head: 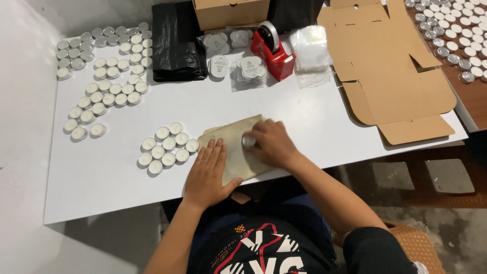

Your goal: Polishing the surface of tea light candles by rubbing them against a cloth on a production table.

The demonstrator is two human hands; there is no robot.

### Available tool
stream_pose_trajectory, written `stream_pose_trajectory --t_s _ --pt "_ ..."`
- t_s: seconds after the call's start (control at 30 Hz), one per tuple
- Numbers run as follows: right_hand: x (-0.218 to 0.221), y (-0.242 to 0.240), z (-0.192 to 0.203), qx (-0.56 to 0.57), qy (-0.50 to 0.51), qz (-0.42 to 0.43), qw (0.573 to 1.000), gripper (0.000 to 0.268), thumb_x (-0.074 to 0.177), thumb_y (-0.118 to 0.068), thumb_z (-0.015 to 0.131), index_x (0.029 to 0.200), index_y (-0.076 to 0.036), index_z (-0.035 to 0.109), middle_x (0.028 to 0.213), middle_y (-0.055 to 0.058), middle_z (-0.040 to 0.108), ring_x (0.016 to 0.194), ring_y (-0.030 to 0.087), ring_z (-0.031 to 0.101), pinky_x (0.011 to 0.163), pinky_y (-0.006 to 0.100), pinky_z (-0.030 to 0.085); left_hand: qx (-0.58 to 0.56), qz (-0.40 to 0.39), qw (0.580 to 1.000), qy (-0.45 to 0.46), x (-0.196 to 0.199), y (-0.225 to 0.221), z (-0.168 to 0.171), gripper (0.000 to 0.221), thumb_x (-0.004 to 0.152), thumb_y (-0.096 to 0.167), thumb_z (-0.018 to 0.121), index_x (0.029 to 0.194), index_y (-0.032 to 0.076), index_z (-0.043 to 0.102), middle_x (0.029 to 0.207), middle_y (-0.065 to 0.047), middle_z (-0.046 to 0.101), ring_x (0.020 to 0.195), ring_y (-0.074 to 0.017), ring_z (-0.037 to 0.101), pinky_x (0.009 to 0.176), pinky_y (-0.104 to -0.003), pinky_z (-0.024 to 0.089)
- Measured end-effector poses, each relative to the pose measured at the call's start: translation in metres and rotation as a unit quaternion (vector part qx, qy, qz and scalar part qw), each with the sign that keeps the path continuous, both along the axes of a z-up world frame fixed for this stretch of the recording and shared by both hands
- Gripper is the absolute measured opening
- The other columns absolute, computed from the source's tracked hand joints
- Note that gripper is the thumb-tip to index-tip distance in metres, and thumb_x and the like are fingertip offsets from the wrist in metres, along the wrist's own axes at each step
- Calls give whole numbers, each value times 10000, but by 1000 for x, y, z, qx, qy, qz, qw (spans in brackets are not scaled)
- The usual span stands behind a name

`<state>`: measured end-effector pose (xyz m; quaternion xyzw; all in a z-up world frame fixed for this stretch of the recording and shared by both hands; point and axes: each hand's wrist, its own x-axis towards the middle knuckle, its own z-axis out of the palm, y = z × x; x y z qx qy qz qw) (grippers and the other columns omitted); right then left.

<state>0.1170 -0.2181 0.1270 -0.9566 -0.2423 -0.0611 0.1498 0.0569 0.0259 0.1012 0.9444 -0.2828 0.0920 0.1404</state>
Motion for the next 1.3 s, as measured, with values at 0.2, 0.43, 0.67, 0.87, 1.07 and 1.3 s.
stream_pose_trajectory --t_s 0.2,0.43,0.67,0.87,1.07,1.3 --pt "5 -3 13 -28 24 27 999 393 831 -400 761 1180 -220 746 1120 40 686 1014 260 623 860 427 445 13 5 1000 24 2 1 2 997 861 730 562 1507 -12 406 1624 -198 340 1526 -339 273 1264 -468 164" --pt "-18 17 12 27 99 143 984 363 845 -348 766 1160 -169 752 1122 69 697 1012 270 640 841 387 434 28 -1 1000 11 3 0 7 1034 771 664 679 1510 -4 403 1624 -195 341 1524 -340 274 1265 -466 179" --pt "-15 15 6 -8 46 78 996 374 832 -374 773 1165 -206 756 1101 43 691 990 266 638 834 412 460 13 0 1000 13 1 1 7 1024 812 703 638 1508 -11 407 1620 -198 348 1520 -345 280 1259 -472 180" --pt "14 -8 2 -25 27 48 998 402 822 -404 772 1182 -228 745 1110 31 688 1005 263 638 844 434 469 10 4 1000 13 0 1 7 1021 840 752 590 1495 -13 426 1613 -196 362 1514 -341 297 1256 -470 182" --pt "-4 12 -6 6 45 142 989 411 800 -396 786 1164 -206 753 1093 63 705 985 305 664 823 463 500 12 1 1000 5 2 1 3 1019 800 698 649 1495 -13 428 1614 -194 363 1518 -341 291 1262 -463 174" --pt "-12 19 -15 6 44 139 989 397 775 -481 777 1082 -231 756 1090 36 688 1001 285 648 812 449 474 27 4 1000 7 1 0 2 1024 778 670 675 1502 -8 418 1632 -186 334 1527 -332 269 1266 -458 163"
